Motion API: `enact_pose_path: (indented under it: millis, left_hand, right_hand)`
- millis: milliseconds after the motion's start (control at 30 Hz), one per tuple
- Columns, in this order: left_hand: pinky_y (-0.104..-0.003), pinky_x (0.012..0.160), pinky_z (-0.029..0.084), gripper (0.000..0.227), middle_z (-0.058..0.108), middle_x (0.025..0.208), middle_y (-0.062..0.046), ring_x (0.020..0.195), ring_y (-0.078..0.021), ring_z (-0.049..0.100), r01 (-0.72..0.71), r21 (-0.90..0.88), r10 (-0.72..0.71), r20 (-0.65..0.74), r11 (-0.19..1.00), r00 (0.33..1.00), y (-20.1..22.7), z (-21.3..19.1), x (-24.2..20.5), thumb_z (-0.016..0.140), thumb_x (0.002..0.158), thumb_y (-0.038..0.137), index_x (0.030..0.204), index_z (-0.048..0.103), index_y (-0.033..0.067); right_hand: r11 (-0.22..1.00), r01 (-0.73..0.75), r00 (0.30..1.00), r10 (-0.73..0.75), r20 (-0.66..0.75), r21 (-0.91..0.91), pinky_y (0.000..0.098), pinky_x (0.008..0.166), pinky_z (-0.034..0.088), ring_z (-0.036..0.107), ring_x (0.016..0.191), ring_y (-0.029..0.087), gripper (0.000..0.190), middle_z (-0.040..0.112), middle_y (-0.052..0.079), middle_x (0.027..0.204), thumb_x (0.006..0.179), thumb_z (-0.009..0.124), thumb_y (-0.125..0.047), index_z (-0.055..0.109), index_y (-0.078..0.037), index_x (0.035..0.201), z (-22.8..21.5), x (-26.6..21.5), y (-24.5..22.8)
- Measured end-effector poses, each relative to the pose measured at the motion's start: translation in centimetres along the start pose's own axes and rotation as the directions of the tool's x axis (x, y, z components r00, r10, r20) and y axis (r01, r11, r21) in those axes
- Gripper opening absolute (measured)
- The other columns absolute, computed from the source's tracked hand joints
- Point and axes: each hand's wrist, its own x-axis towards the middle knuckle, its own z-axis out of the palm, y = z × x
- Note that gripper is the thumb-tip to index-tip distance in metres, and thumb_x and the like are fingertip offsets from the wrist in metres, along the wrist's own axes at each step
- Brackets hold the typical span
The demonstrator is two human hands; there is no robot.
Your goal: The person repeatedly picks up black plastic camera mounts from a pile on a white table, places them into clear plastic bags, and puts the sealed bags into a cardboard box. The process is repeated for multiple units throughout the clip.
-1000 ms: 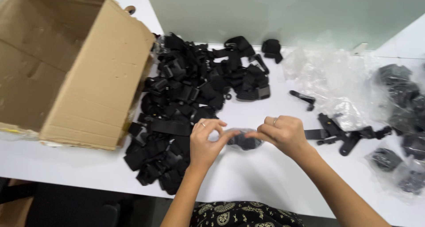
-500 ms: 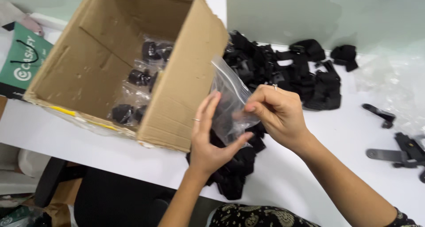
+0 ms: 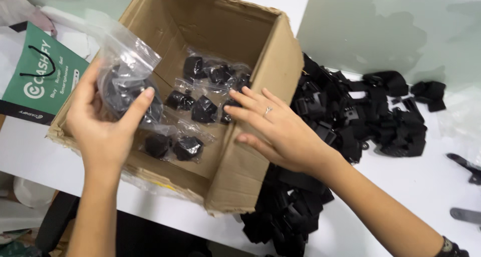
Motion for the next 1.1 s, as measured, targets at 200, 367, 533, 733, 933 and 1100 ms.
enact_pose_path:
  millis: [200, 367, 533, 733, 933, 1100]
  left_hand:
    - [-0.035, 0.091, 0.057, 0.06, 0.072, 0.117, -0.013, 0.104, -0.0217, 0.071, 0.22, 0.376, -0.297, 0.158, 0.9, 0.942, -7.6, 0.7, 2.2, 0.088, 0.081, 0.029, 0.128, 0.063, 0.0005]
    - [-0.043, 0.085, 0.055, 0.061, 0.071, 0.106, -0.023, 0.099, -0.0365, 0.069, -0.018, 0.541, -0.313, 0.512, 0.841, 0.8, -12.6, 4.3, 1.1, 0.093, 0.065, 0.033, 0.107, 0.065, -0.0011]
    - [-0.045, 0.092, 0.058, 0.064, 0.068, 0.115, -0.026, 0.109, -0.0407, 0.07, -0.033, 0.811, -0.775, 0.57, 0.584, 0.274, -16.4, 8.6, -2.0, 0.083, 0.069, 0.026, 0.122, 0.058, 0.0005]
    - [-0.039, 0.096, 0.057, 0.067, 0.071, 0.127, -0.023, 0.116, -0.0352, 0.069, -0.214, 0.712, -0.723, 0.69, 0.669, 0.031, -19.1, 11.7, -5.2, 0.084, 0.069, 0.038, 0.126, 0.072, 0.0045]
    - [-0.048, 0.087, 0.065, 0.121, 0.035, 0.159, -0.015, 0.123, -0.036, 0.062, 0.02, 0.916, -0.897, 0.397, 0.401, -0.193, -18.1, 11.9, -5.2, 0.088, 0.071, 0.052, 0.16, 0.02, 0.0063]
    - [-0.043, 0.105, 0.047, 0.109, 0.055, 0.146, -0.019, 0.13, -0.0339, 0.057, -0.19, 0.703, -0.727, 0.675, 0.685, -0.124, -20.2, 12.1, -5.1, 0.084, 0.072, 0.062, 0.153, 0.036, 0.0078]
  right_hand:
    - [0.994, -0.075, 0.996, 0.07, 0.058, 0.079, 0.0614, 0.125, 0.023, 0.043, 0.148, 0.035, 0.04, 0.06, 0.009, 0.139, 0.09, 0.075, -0.026, 0.067, -0.011, 0.127, 2.8, -0.3, 2.4]
    - [0.983, -0.106, 0.994, 0.1, 0.047, 0.148, 0.0638, 0.126, 0.021, 0.043, 0.147, 0.037, 0.039, 0.061, 0.009, 0.136, 0.088, 0.078, -0.024, 0.067, -0.011, 0.122, 3.8, -0.9, 3.2]
    - [0.982, -0.118, 0.993, 0.112, 0.048, 0.148, 0.0644, 0.126, 0.019, 0.042, 0.147, 0.039, 0.038, 0.06, 0.009, 0.134, 0.086, 0.078, -0.024, 0.067, -0.011, 0.12, 4.3, -0.9, 3.1]
    - [0.984, -0.125, 0.991, 0.118, 0.067, 0.129, 0.064, 0.128, 0.019, 0.043, 0.147, 0.036, 0.039, 0.06, 0.007, 0.135, 0.088, 0.078, -0.025, 0.067, -0.012, 0.122, 3.7, -0.9, 2.9]
    - [0.983, -0.115, 0.992, 0.107, 0.063, 0.144, 0.0638, 0.128, 0.018, 0.04, 0.15, 0.036, 0.039, 0.059, 0.008, 0.138, 0.09, 0.077, -0.025, 0.066, -0.01, 0.125, 3.6, -0.9, 2.8]
    - [0.984, -0.115, 0.993, 0.111, 0.033, 0.139, 0.0649, 0.13, 0.017, 0.038, 0.153, 0.037, 0.04, 0.057, 0.008, 0.143, 0.093, 0.075, -0.024, 0.065, -0.011, 0.129, 4.1, -1.2, 2.8]
